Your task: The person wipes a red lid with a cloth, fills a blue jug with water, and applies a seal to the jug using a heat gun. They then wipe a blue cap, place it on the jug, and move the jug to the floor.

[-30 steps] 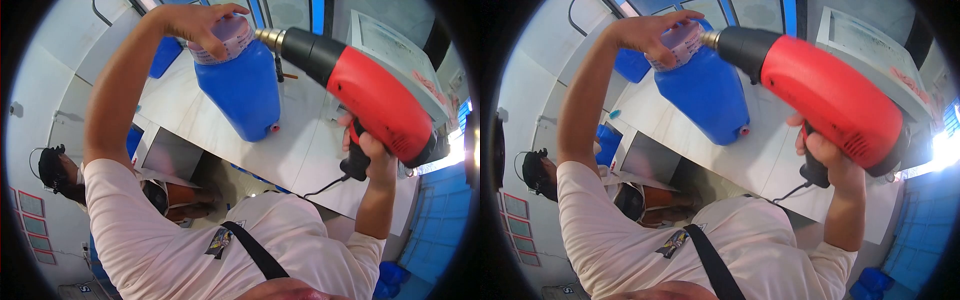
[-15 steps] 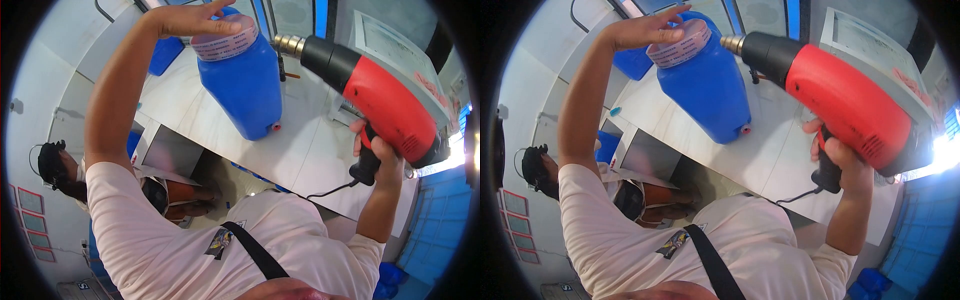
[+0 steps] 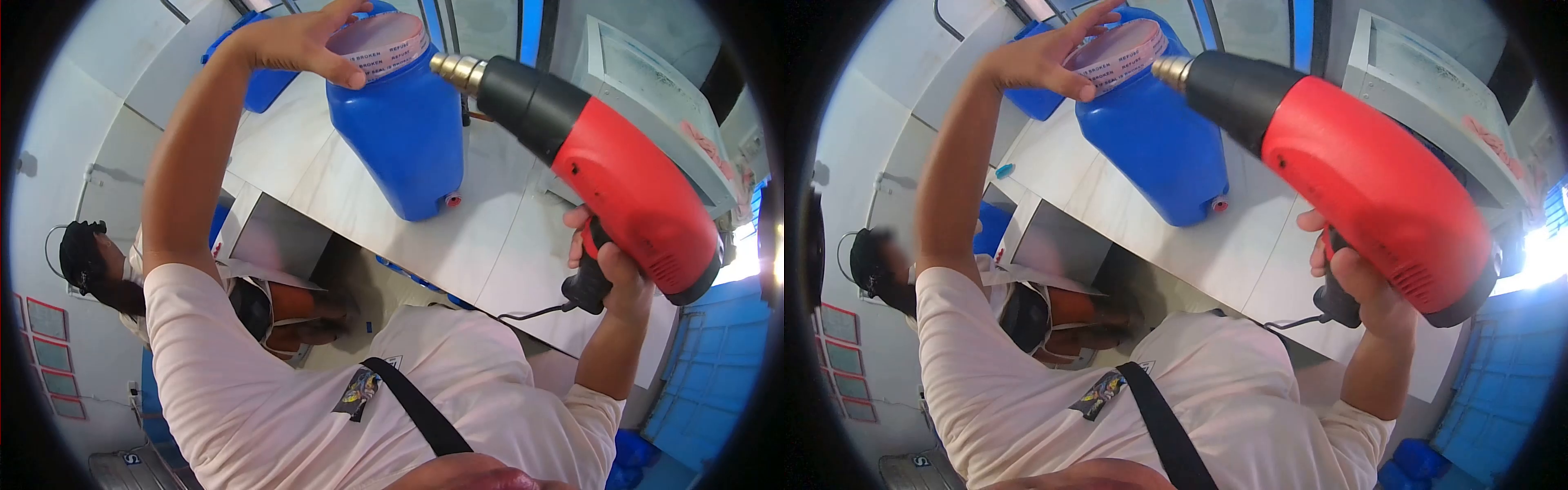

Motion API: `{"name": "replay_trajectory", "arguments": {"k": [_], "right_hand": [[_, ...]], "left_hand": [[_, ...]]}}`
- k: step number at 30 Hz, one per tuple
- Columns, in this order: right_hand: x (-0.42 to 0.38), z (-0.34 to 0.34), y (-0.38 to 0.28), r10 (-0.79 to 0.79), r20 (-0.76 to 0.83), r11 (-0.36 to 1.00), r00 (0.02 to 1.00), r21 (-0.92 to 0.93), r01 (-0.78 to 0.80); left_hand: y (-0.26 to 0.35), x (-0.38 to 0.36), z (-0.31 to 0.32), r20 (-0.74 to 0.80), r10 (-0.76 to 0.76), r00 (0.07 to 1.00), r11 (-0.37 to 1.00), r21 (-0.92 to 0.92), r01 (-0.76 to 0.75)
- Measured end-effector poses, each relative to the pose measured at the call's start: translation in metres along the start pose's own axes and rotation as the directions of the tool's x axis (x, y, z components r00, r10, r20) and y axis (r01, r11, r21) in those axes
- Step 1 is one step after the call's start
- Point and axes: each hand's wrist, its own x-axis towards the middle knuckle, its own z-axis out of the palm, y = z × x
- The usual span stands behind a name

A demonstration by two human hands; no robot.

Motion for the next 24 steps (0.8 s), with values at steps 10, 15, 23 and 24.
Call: {"name": "replay_trajectory", "arguments": {"k": [10, 15, 23, 24], "right_hand": [[-0.001, -0.015, 0.0, -0.01, -0.074, 1.0, 0.997, -0.001, 0.01], [-0.009, -0.03, 0.004, -0.003, -0.173, 1.0, 0.985, -0.004, 0.002], [-0.014, -0.027, -0.002, -0.033, -0.149, 0.997, 0.988, -0.078, 0.021], [-0.012, -0.023, -0.002, -0.031, -0.147, 0.997, 0.989, -0.079, 0.02]], "left_hand": [[-0.023, -0.009, 0.023, -0.146, 0.074, 0.987, 0.996, -0.036, -0.08], [-0.024, -0.025, 0.051, -0.334, 0.009, 0.942, 0.834, -0.517, -0.192], [-0.003, -0.031, 0.097, -0.613, -0.07, 0.787, 0.907, -0.368, -0.206], [-0.006, -0.028, 0.103, -0.678, -0.106, 0.728, 0.924, -0.338, -0.181]]}}
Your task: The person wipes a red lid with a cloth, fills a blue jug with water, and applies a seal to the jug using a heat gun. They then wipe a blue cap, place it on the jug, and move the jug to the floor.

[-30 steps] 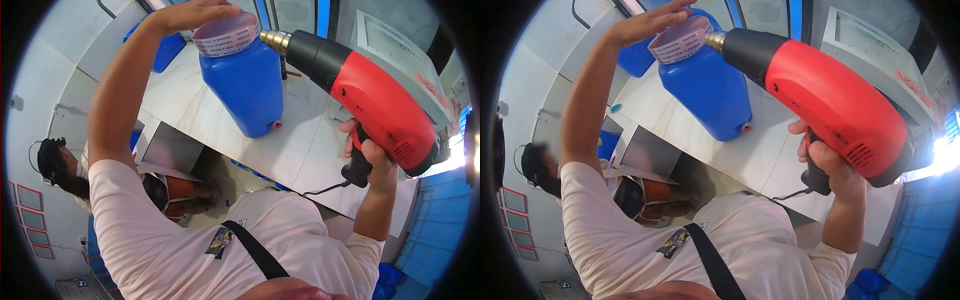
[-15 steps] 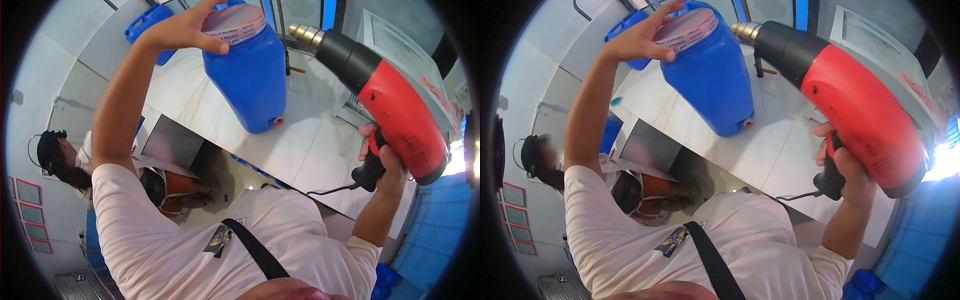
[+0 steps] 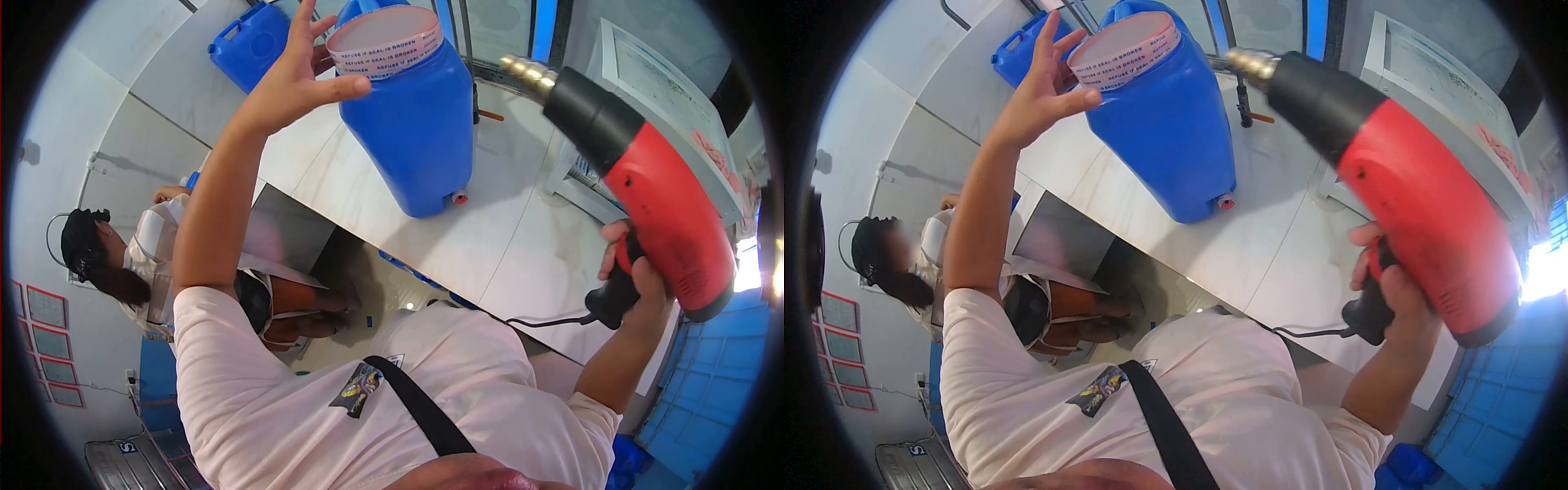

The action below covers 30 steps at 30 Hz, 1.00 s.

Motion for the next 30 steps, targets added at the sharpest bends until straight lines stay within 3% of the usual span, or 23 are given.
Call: {"name": "replay_trajectory", "arguments": {"k": [3, 4, 6, 8, 10, 14, 16, 18, 20, 22, 25, 26, 28, 30], "right_hand": [[0.003, 0.023, -0.005, 0.039, 0.193, 0.996, 0.98, 0.067, -0.052], [0.003, 0.026, -0.004, 0.037, 0.187, 0.996, 0.982, 0.068, -0.051], [0.005, 0.032, -0.004, 0.05, 0.205, 0.998, 0.978, 0.035, -0.059], [0.006, 0.045, -0.007, 0.05, 0.198, 0.996, 0.979, 0.061, -0.063], [0.007, 0.052, -0.007, 0.047, 0.191, 0.994, 0.98, 0.087, -0.065], [0.016, 0.047, -0.006, -0.03, 0.2, 0.991, 0.979, 0.134, 0.003], [0.017, 0.043, -0.007, -0.051, 0.211, 0.988, 0.976, 0.152, 0.019], [0.012, 0.043, -0.01, 0.07, 0.241, 0.997, 0.968, 0.019, -0.077], [0.012, 0.052, -0.011, 0.062, 0.19, 0.994, 0.98, 0.08, -0.078], [0.013, 0.051, -0.013, 0.052, 0.136, 0.988, 0.989, 0.14, -0.071], [0.014, 0.021, -0.007, 0.074, -0.007, 0.997, 0.997, 0.036, -0.074], [0.012, 0.014, -0.006, 0.074, -0.003, 0.997, 0.997, 0.035, -0.074], [0.007, 0.003, -0.007, 0.058, -0.158, 0.998, 0.986, -0.01, -0.06], [0.0, -0.005, -0.005, 0.036, -0.158, 0.999, 0.987, -0.027, -0.041]], "left_hand": [[-0.019, 0.008, -0.012, 0.023, 0.027, 0.999, 0.994, -0.104, -0.024], [-0.022, 0.014, -0.019, 0.028, 0.032, 0.999, 0.994, -0.104, -0.029], [-0.014, 0.031, -0.037, 0.178, -0.026, 0.984, 0.967, -0.245, 0.07], [-0.006, 0.04, -0.042, 0.184, -0.042, 0.982, 0.964, -0.251, 0.088], [-0.009, 0.058, -0.051, 0.342, 0.028, 0.939, 0.975, -0.214, 0.049], [-0.007, 0.085, -0.06, 0.446, 0.136, 0.885, 0.991, -0.053, -0.126], [0.006, 0.094, -0.068, 0.639, 0.074, 0.765, 0.966, 0.145, -0.215], [0.01, 0.103, -0.065, 0.642, 0.121, 0.757, 0.949, 0.15, -0.279], [0.026, 0.111, -0.057, 0.646, 0.167, 0.745, 0.927, 0.155, -0.342], [0.056, 0.121, -0.047, 0.812, -0.015, 0.583, 0.881, 0.287, -0.377], [0.047, 0.126, -0.045, 0.846, -0.126, 0.519, 0.895, 0.322, -0.308], [0.049, 0.124, -0.042, 0.844, -0.127, 0.521, 0.896, 0.323, -0.305], [0.052, 0.121, -0.032, 0.641, -0.379, 0.667, 0.807, 0.582, -0.101], [0.063, 0.113, -0.03, 0.579, -0.435, 0.69, 0.761, 0.646, -0.062]]}}
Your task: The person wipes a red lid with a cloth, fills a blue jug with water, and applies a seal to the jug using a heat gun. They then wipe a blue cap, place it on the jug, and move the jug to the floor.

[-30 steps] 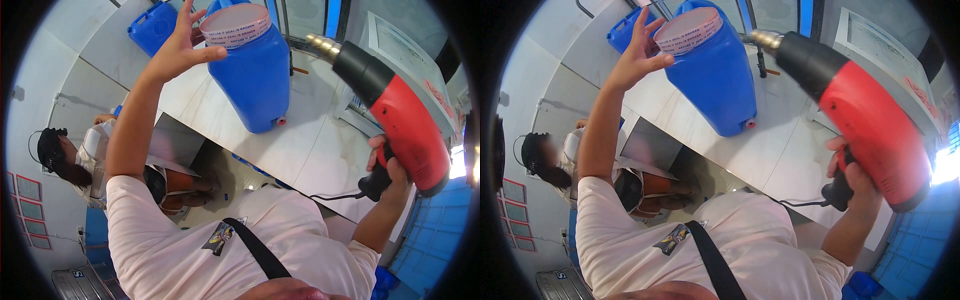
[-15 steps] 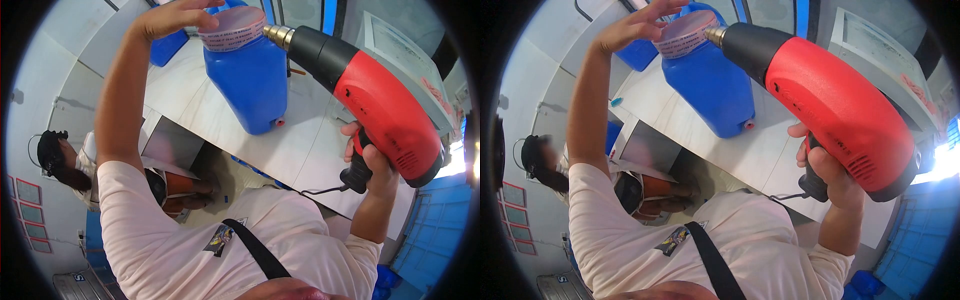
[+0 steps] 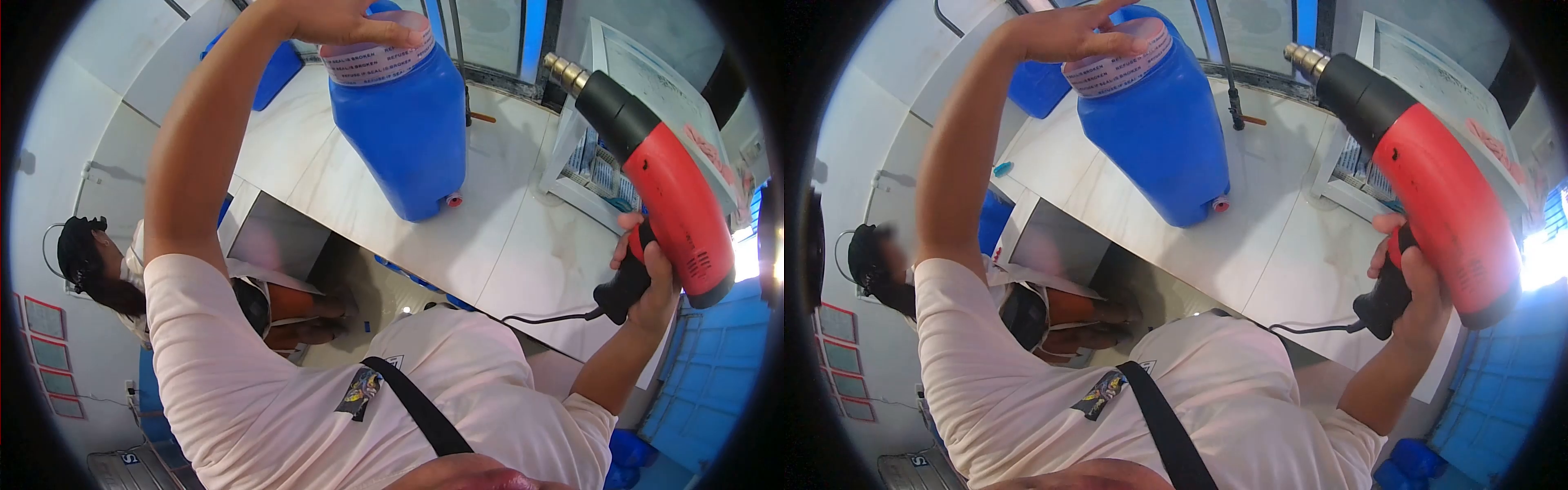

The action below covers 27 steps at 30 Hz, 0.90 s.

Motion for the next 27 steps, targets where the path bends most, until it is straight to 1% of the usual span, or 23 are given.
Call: {"name": "replay_trajectory", "arguments": {"k": [1, 2, 3, 4, 5, 6, 8, 9, 10, 11, 12, 13, 15, 16, 18, 19, 21, 22, 23, 24, 25, 26, 27], "right_hand": [[-0.004, -0.002, 0.001, 0.0, 0.032, 1.0, 0.999, -0.02, 0.001], [-0.006, -0.003, 0.005, 0.002, 0.063, 0.999, 0.998, -0.038, 0.001], [-0.008, -0.001, 0.008, 0.001, 0.061, 0.999, 0.998, -0.039, 0.001], [-0.011, 0.006, 0.009, 0.016, 0.169, 1.0, 0.986, 0.003, -0.016], [-0.013, 0.013, 0.009, 0.024, 0.275, 0.998, 0.961, 0.043, -0.038], [-0.014, 0.026, 0.006, 0.022, 0.271, 0.998, 0.962, 0.043, -0.035], [-0.011, 0.052, 0.0, -0.08, 0.273, 0.991, 0.959, 0.128, 0.046], [-0.006, 0.047, 0.002, -0.071, 0.356, 0.99, 0.932, 0.137, 0.024], [-0.005, 0.05, -0.001, -0.073, 0.355, 0.99, 0.932, 0.136, 0.026], [-0.005, 0.054, -0.005, -0.03, 0.366, 0.991, 0.93, 0.131, -0.02], [-0.004, 0.058, -0.008, 0.014, 0.377, 0.99, 0.926, 0.124, -0.066], [-0.005, 0.06, -0.008, 0.016, 0.377, 0.99, 0.926, 0.122, -0.066], [-0.007, 0.063, -0.004, -0.082, 0.361, 0.99, 0.929, -0.074, 0.116], [-0.004, 0.064, -0.008, -0.08, 0.362, 0.991, 0.929, -0.073, 0.114], [0.003, 0.064, -0.015, -0.058, 0.353, 0.991, 0.934, 0.133, 0.011], [0.002, 0.064, -0.015, -0.06, 0.353, 0.991, 0.934, 0.134, 0.014], [-0.005, 0.065, -0.016, 0.026, 0.326, 0.993, 0.945, 0.098, -0.061], [-0.006, 0.064, -0.015, 0.026, 0.326, 0.993, 0.945, 0.098, -0.061], [-0.007, 0.063, -0.013, -0.069, 0.313, 0.977, 0.947, -0.173, 0.128], [-0.008, 0.062, -0.012, -0.162, 0.328, 0.854, 0.931, -0.427, 0.298], [-0.006, 0.061, -0.014, -0.161, 0.328, 0.854, 0.931, -0.426, 0.298], [-0.001, 0.058, -0.017, -0.079, 0.294, 0.965, 0.953, -0.216, 0.147], [0.002, 0.054, -0.018, 0.01, 0.278, 1.0, 0.96, 0.01, -0.013]], "left_hand": [[0.002, -0.003, 0.001, -0.02, -0.084, 0.996, 0.996, 0.027, 0.085], [-0.002, 0.001, 0.004, -0.019, -0.084, 0.996, 0.996, 0.028, 0.085], [-0.011, 0.005, 0.006, -0.095, -0.006, 0.996, 1.0, 0.003, 0.006], [-0.019, 0.009, 0.006, -0.171, 0.072, 0.983, 0.997, -0.016, -0.076], [-0.022, 0.012, 0.006, -0.171, 0.076, 0.982, 0.997, -0.014, -0.08], [-0.023, 0.014, 0.006, -0.179, 0.1, 0.979, 0.994, -0.014, -0.104], [-0.022, 0.014, 0.006, -0.188, 0.126, 0.974, 0.991, -0.011, -0.131], [-0.02, 0.013, 0.006, -0.184, 0.127, 0.975, 0.991, -0.02, -0.133], [-0.019, 0.013, 0.006, -0.178, 0.127, 0.976, 0.99, -0.032, -0.134], [-0.019, 0.013, 0.006, -0.18, 0.127, 0.975, 0.99, -0.033, -0.135], [-0.019, 0.013, 0.006, -0.188, 0.176, 0.966, 0.98, -0.058, -0.19], [-0.019, 0.014, 0.006, -0.197, 0.224, 0.955, 0.966, -0.083, -0.243], [-0.018, 0.015, 0.006, -0.196, 0.224, 0.955, 0.965, -0.091, -0.245], [-0.018, 0.014, 0.004, -0.195, 0.223, 0.955, 0.965, -0.098, -0.245], [-0.016, 0.013, 0.004, -0.197, 0.221, 0.955, 0.963, -0.109, -0.245], [-0.014, 0.014, 0.003, -0.2, 0.22, 0.955, 0.963, -0.114, -0.246], [-0.011, 0.015, 0.003, -0.207, 0.221, 0.953, 0.96, -0.126, -0.25], [-0.009, 0.016, 0.004, -0.208, 0.221, 0.953, 0.959, -0.132, -0.251], [-0.008, 0.018, 0.004, -0.206, 0.221, 0.953, 0.959, -0.132, -0.251], [-0.007, 0.019, 0.004, -0.182, 0.215, 0.959, 0.96, -0.139, -0.241], [-0.006, 0.019, 0.005, -0.16, 0.209, 0.965, 0.962, -0.144, -0.232], [-0.005, 0.016, 0.004, -0.159, 0.208, 0.965, 0.962, -0.145, -0.231], [-0.003, 0.013, 0.002, -0.155, 0.166, 0.974, 0.98, -0.087, -0.181]]}}
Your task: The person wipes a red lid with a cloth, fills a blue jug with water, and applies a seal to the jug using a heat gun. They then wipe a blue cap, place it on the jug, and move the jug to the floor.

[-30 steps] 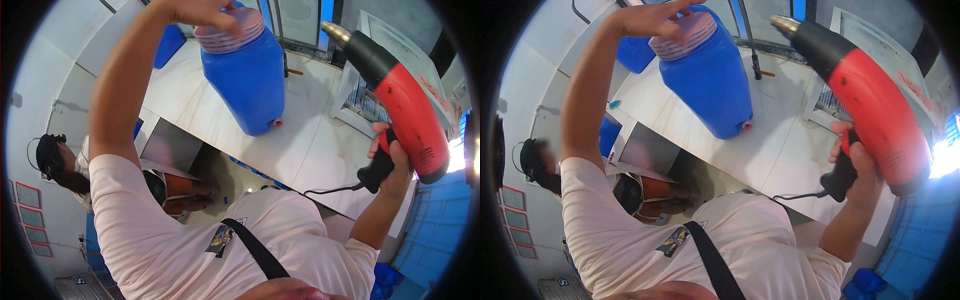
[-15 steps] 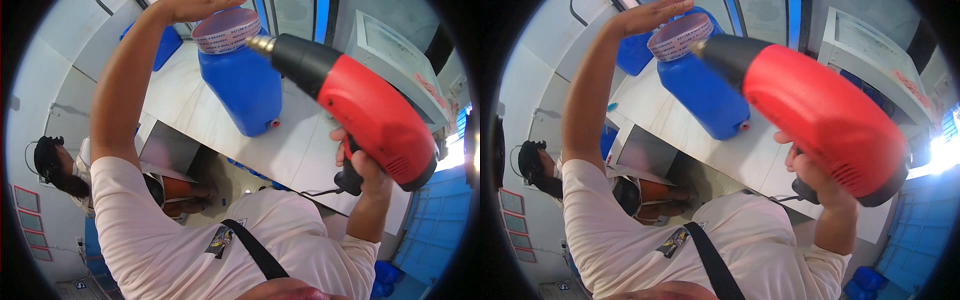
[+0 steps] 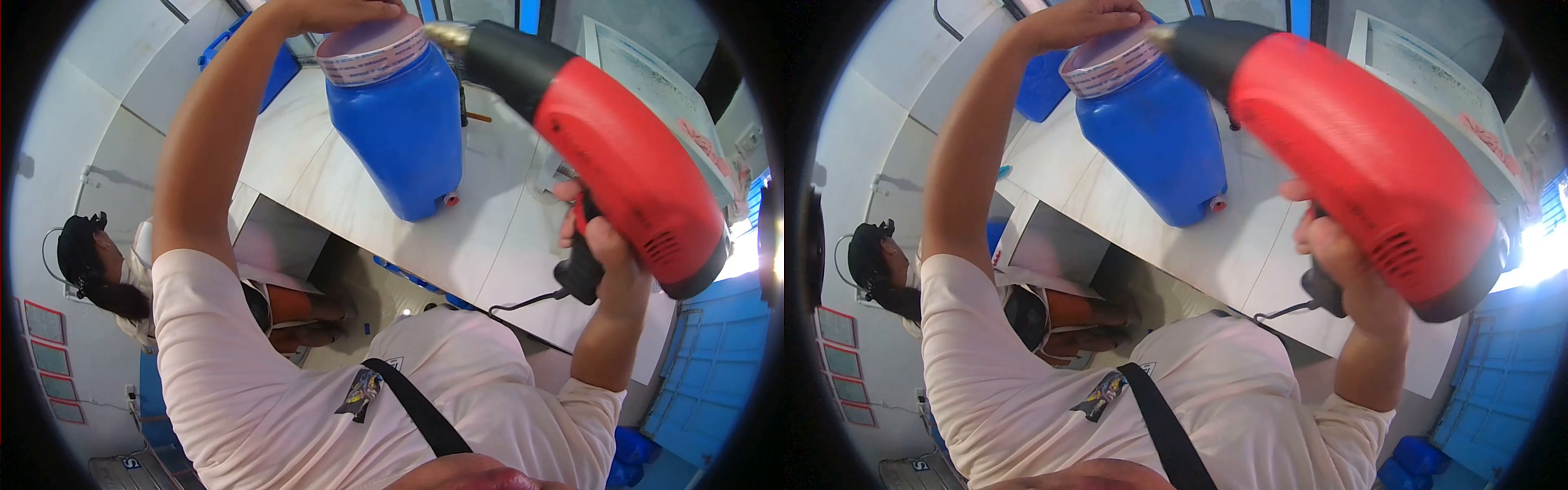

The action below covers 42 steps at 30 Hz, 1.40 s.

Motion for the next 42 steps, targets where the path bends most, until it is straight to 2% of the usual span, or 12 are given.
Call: {"name": "replay_trajectory", "arguments": {"k": [4, 8, 11, 12, 16, 18, 19, 21, 27, 31, 33, 42], "right_hand": [[-0.01, -0.021, 0.005, -0.067, -0.069, 0.998, 0.995, -0.005, 0.067], [-0.019, -0.007, 0.02, -0.04, 0.098, 0.994, 0.994, 0.109, 0.029], [-0.011, -0.009, 0.028, 0.003, 0.008, 0.917, 1.0, -0.4, 0.001], [0.001, 0.001, -0.005, -0.054, 0.103, 0.963, 0.993, -0.256, 0.079], [0.004, 0.01, -0.003, -0.061, 0.066, 0.961, 0.996, -0.267, 0.077], [0.006, 0.015, -0.003, -0.167, 0.068, 0.851, 0.984, -0.493, 0.179], [0.008, 0.015, -0.005, -0.167, 0.07, 0.852, 0.983, -0.491, 0.18], [0.015, 0.01, -0.013, 0.036, -0.052, 0.999, 0.998, 0.029, -0.034], [0.005, -0.013, 0.021, -0.044, 0.022, 0.999, 0.999, 0.023, 0.043], [0.01, -0.007, 0.025, -0.135, 0.051, 0.91, 0.99, -0.388, 0.144], [0.02, -0.004, 0.009, 0.0, -0.027, 1.0, 1.0, -0.002, 0.0], [0.004, 0.008, 0.022, 0.014, -0.062, 0.999, 0.998, 0.044, -0.011]], "left_hand": [[-0.013, 0.001, 0.003, -0.098, -0.156, 0.983, 0.975, 0.142, 0.169], [-0.018, 0.007, 0.001, -0.101, -0.05, 0.994, 0.999, -0.015, 0.048], [-0.014, 0.008, -0.003, -0.092, -0.047, 0.995, 0.997, -0.064, 0.041], [-0.009, 0.005, -0.004, -0.089, -0.073, 0.993, 0.995, -0.069, 0.067], [-0.013, 0.006, -0.004, -0.079, -0.056, 0.995, 0.987, -0.155, 0.043], [-0.021, 0.01, -0.002, -0.096, 0.022, 0.995, 0.994, -0.107, -0.032], [-0.026, 0.01, -0.001, -0.111, 0.103, 0.989, 0.992, -0.055, -0.109], [-0.026, 0.006, -0.002, -0.108, 0.035, 0.994, 0.999, -0.011, -0.037], [-0.043, 0.002, 0.002, -0.057, -0.154, 0.986, 0.971, -0.192, 0.141], [-0.021, -0.001, 0.005, -0.081, -0.199, 0.977, 0.959, -0.22, 0.177], [-0.026, -0.003, 0.004, -0.094, -0.169, 0.981, 0.97, -0.193, 0.149], [-0.009, -0.035, 0.013, -0.174, -0.084, 0.981, 0.993, -0.095, 0.068]]}}
